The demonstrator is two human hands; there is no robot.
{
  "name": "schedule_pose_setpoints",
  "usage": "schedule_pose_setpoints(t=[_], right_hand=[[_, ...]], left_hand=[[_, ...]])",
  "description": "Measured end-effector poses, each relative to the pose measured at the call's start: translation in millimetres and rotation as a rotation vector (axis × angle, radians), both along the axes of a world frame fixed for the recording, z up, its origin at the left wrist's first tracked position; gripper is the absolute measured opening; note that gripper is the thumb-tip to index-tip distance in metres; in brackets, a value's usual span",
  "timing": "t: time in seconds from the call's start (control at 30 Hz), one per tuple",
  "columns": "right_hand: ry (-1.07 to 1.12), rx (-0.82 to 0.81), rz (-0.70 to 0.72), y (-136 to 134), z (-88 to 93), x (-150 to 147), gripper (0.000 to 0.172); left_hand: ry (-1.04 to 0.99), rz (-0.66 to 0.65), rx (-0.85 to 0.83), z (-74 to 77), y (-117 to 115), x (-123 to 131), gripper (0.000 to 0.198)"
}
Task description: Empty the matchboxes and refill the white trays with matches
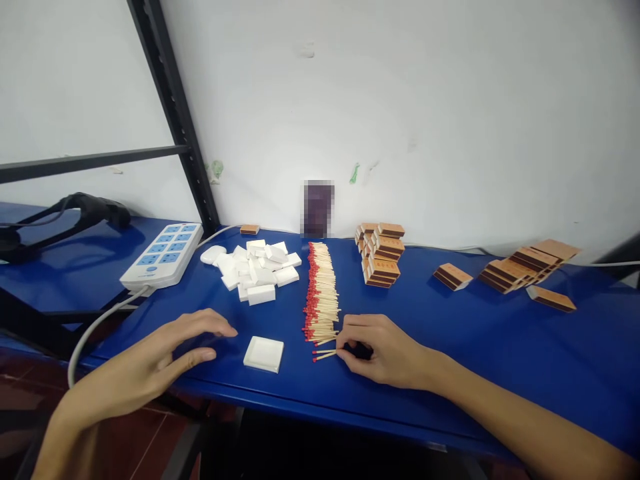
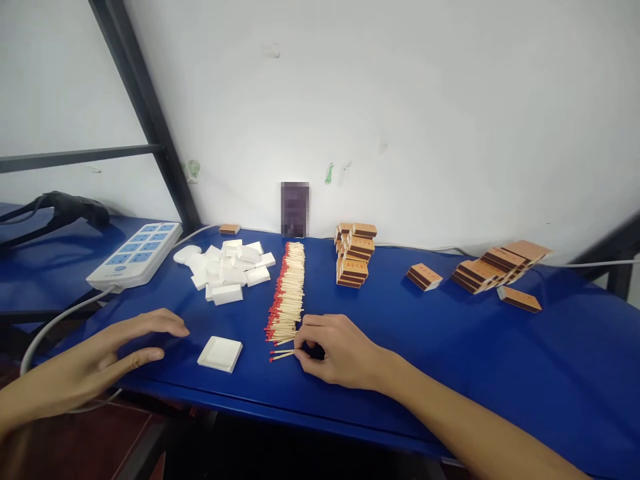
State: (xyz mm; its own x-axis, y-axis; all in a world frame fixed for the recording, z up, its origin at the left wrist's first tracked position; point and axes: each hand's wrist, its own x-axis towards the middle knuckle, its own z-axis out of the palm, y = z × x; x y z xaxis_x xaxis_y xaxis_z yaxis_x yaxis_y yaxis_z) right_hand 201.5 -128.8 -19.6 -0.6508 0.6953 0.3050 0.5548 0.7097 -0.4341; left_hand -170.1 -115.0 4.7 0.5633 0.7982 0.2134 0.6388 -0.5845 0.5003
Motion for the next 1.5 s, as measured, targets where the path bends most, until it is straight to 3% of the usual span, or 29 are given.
schedule_pose_setpoints(t=[0.13, 0.2, 0.3, 0.4, 0.47, 0.6, 0.7, 0.9, 1.1, 1.5], right_hand=[[-0.014, -0.009, -0.011, -0.9, 2.2, -0.2, 0.011], [-0.026, -0.004, -0.022, -1.0, 2.3, -0.5, 0.012], [-0.039, 0.006, -0.029, -0.9, 0.2, -0.1, 0.014], [-0.052, -0.002, -0.018, -0.9, -3.4, 1.3, 0.015], [-0.067, -0.001, -0.009, -1.3, -4.9, 2.6, 0.015], [-0.126, 0.001, -0.007, -3.3, -1.7, 4.9, 0.013], [-0.160, -0.043, -0.030, -4.6, 4.5, 5.4, 0.011], [-0.243, -0.056, -0.040, -8.1, 12.8, 4.1, 0.014], [-0.256, -0.103, -0.078, -10.1, 16.8, 10.7, 0.012], [-0.266, -0.167, -0.103, -11.3, 20.9, 14.1, 0.011]], left_hand=[[-0.015, -0.012, 0.049, 15.0, 3.5, 11.2, 0.020], [-0.016, -0.082, 0.113, 16.2, 7.5, 24.6, 0.017], [-0.136, -0.146, 0.311, 4.0, 13.3, 43.0, 0.018], [-0.252, -0.018, 0.554, -11.0, 13.2, 51.3, 0.011], [-0.163, 0.050, 0.476, -12.8, 8.9, 51.1, 0.011], [0.078, 0.005, 0.140, -1.7, -2.1, 46.1, 0.042], [0.126, -0.012, 0.032, -0.4, -5.8, 48.0, 0.043], [0.124, -0.071, 0.003, -12.5, -11.7, 79.0, 0.035], [0.162, -0.151, -0.079, -2.8, -17.5, 111.7, 0.031], [0.156, -0.161, 0.072, -22.1, -16.5, 116.5, 0.034]])
